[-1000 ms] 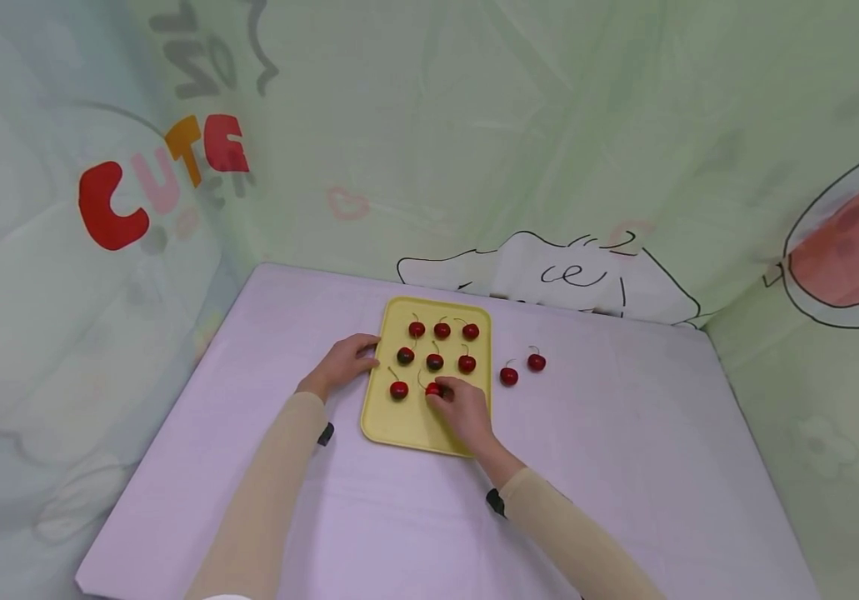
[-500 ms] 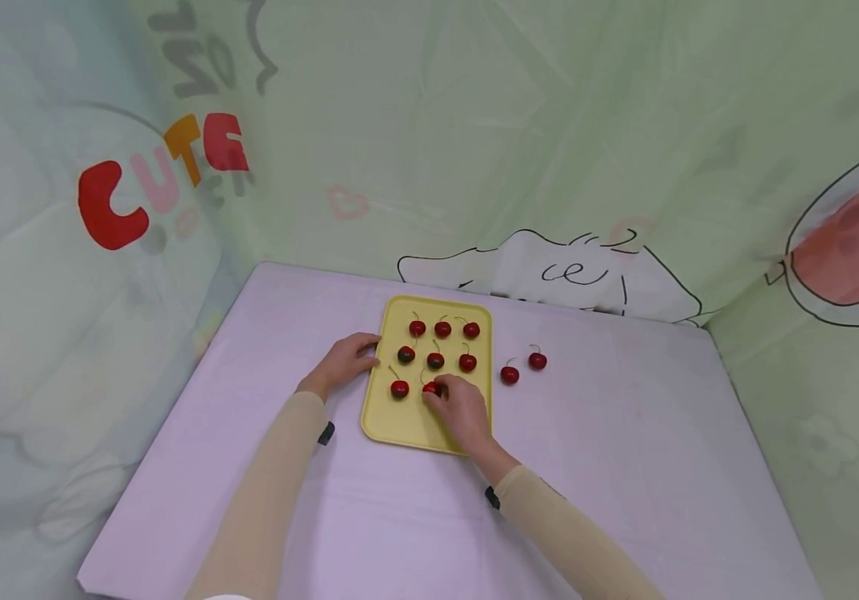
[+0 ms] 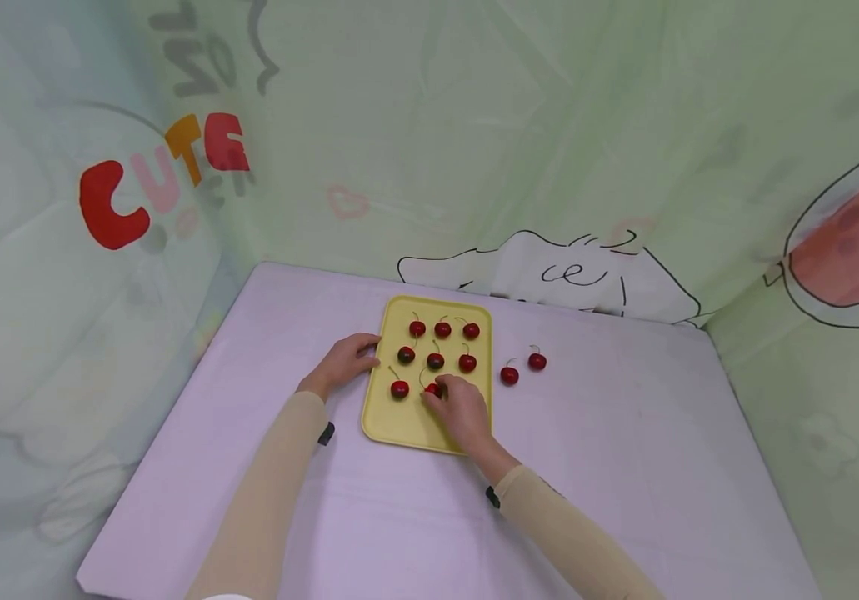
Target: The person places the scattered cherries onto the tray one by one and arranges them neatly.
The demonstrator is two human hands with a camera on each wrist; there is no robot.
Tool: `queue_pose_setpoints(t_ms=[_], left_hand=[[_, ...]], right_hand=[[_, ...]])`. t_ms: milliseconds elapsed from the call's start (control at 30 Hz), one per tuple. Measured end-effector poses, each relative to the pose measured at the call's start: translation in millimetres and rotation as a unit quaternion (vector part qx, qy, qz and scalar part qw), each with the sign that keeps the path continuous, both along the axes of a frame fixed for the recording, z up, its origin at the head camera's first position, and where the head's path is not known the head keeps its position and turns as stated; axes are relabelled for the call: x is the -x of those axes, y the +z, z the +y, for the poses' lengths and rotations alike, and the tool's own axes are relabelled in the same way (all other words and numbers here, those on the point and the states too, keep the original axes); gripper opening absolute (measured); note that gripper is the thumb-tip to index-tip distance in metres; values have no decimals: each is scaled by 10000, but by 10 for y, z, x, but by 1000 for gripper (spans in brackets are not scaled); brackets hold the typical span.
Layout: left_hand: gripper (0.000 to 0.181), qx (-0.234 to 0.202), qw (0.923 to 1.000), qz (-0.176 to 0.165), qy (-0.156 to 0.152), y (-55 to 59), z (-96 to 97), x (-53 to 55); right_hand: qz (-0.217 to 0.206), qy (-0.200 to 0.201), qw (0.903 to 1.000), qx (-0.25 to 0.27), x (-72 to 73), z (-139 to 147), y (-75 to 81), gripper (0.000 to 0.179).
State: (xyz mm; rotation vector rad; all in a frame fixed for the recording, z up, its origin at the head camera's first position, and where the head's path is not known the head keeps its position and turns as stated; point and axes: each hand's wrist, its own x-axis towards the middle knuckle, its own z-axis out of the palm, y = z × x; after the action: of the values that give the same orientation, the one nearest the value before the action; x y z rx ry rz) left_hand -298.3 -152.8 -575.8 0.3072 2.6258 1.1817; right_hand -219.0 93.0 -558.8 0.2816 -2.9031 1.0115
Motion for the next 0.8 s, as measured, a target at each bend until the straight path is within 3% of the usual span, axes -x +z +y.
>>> queue_pose_setpoints(t_ms=[400,567,800], left_hand=[[51,83,9999,-71,29,43,12,-26],[51,28,10000,-68,47,45,14,-32],[51,-12,9999,-135,69,39,5,-24]], right_hand=[[-284,-253,9966,727,-137,185,365,42],[-326,-512,9931,1005,-133,405,381,43],[-442,-1112,9863,1137,-153,806,244,42]])
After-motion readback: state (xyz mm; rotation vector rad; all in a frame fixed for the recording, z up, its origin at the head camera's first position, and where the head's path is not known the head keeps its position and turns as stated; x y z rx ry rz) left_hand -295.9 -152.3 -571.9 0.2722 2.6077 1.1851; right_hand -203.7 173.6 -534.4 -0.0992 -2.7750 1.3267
